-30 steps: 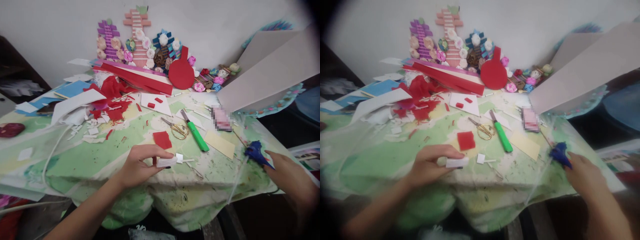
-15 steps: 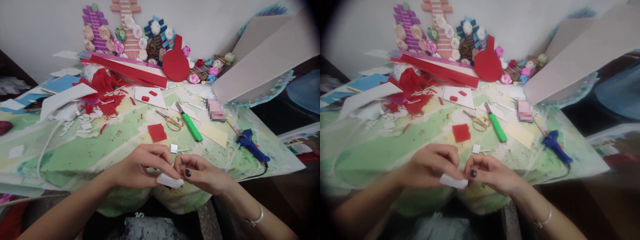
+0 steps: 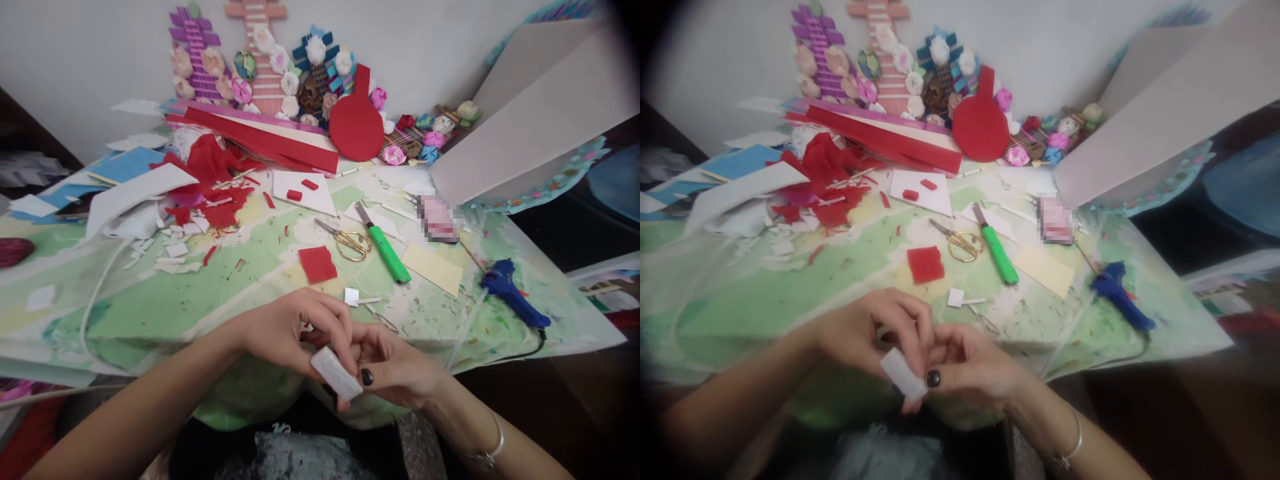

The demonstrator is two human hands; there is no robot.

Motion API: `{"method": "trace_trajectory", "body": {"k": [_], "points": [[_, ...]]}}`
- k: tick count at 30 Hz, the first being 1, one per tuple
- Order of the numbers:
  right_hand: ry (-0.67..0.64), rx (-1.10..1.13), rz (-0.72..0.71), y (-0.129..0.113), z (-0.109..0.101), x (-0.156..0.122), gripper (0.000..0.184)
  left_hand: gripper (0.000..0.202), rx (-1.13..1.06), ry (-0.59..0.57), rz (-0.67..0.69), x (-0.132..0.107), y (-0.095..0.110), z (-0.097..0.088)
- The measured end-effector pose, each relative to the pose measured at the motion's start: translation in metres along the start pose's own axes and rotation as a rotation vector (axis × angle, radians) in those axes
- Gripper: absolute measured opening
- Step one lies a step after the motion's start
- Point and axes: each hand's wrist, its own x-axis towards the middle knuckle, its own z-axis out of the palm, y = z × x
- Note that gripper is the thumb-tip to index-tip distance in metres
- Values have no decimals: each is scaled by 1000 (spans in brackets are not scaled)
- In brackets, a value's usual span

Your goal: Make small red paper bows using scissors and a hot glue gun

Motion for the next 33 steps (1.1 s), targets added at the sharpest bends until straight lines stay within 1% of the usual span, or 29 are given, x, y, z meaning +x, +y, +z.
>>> {"method": "trace_trajectory", "body": {"k": [3,5,7,8,9,11,13,15,16,18,20,22,24,27,30,33], "points": [[-19,21,-8,2,1,3,40,17,-7,-15,0,-1,0,-2],[-30,14,-16,-2,2,2,42,29,-6,16,-17,-4,-1,-5],[-18,-24,-31,-13,3,1,42,38,39,121,-71,-8,-5,-7],[4,-55,-55,-21,3,0,40,35,114,222,-101,-10,-8,-8],[41,-102,-90,-31,2,1,38,30,240,339,-130,-11,-11,-7],[138,-237,-188,-54,-3,5,35,21,615,536,-158,-14,-21,-4],[247,-433,-273,-76,-12,16,31,31,978,610,-170,-15,-31,3],[344,-663,-309,-95,-23,33,25,47,1194,584,-198,-14,-39,14],[378,-774,-314,-102,-29,43,23,56,1262,570,-215,-13,-42,19],[406,-959,-282,-110,-39,61,19,70,1323,549,-309,-11,-48,28],[376,-1100,-227,-112,-46,77,18,72,1338,551,-368,-10,-52,33],[328,-1219,-187,-112,-50,87,18,73,1348,554,-384,-10,-56,34],[304,-1340,-180,-111,-52,94,20,74,1354,559,-384,-11,-59,33],[275,-1561,-202,-112,-52,101,23,73,1356,574,-379,-12,-62,32],[197,-1774,-252,-113,-51,107,24,71,1370,598,-353,-13,-63,32],[130,-1898,-337,-112,-51,112,26,69,1372,628,-319,-13,-63,31]]}}
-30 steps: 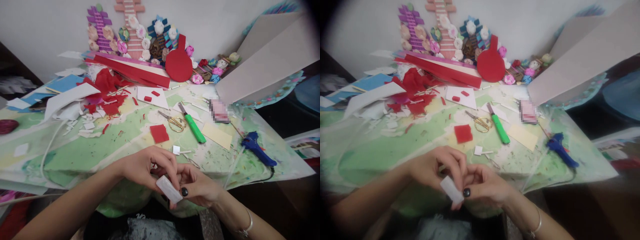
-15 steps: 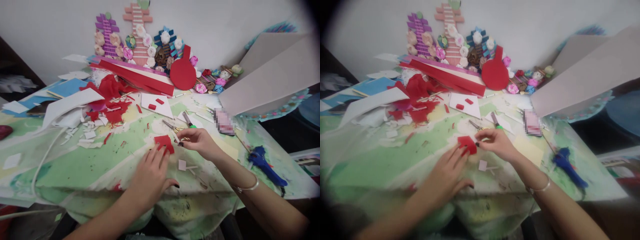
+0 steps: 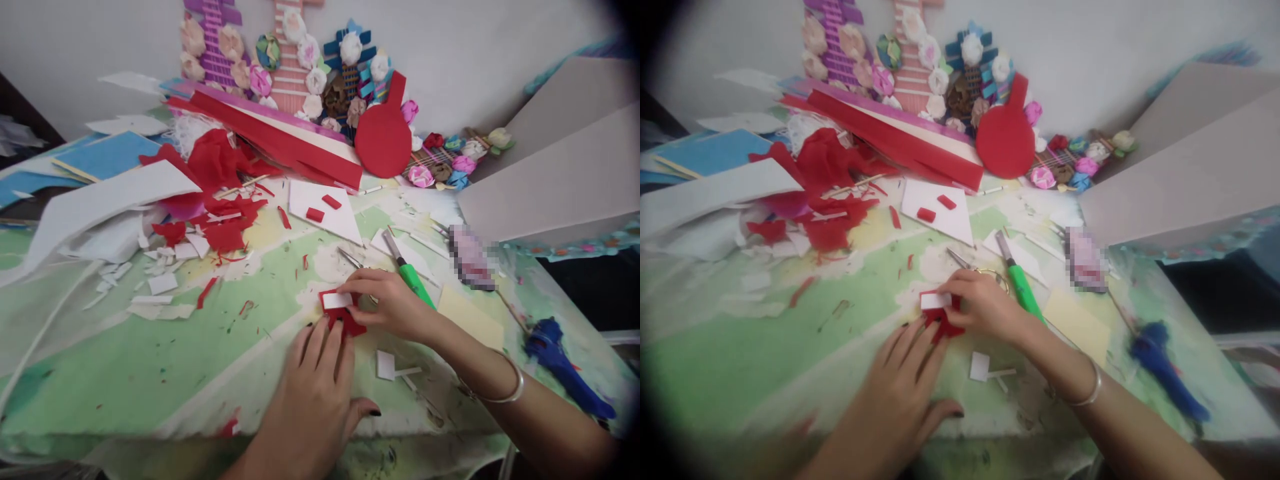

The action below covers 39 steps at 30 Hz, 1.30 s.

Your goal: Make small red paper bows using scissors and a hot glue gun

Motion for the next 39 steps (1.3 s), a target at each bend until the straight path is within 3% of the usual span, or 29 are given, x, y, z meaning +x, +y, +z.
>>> {"method": "trace_trajectory", "body": {"k": [21,39], "points": [[90,-6,7,6,15,-3,31,48,-83,230,5,1,-6,17],[94,-52,22,6,19,-5,31,45,-70,244,4,3,-8,21]]}}
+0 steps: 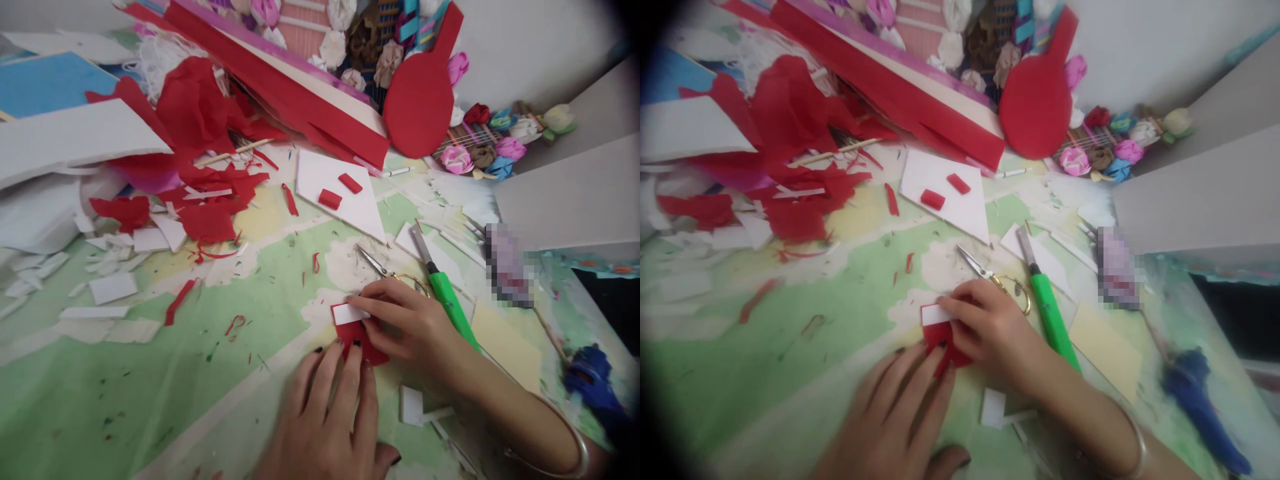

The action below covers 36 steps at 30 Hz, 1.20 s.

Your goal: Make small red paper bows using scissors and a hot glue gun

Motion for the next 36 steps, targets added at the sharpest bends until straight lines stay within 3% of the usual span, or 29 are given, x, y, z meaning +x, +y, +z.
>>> {"method": "trace_trajectory", "body": {"k": [36], "points": [[-31,18,58,-7,-4,-3,25,37,-6,-80,-89,-7,0,5]]}}
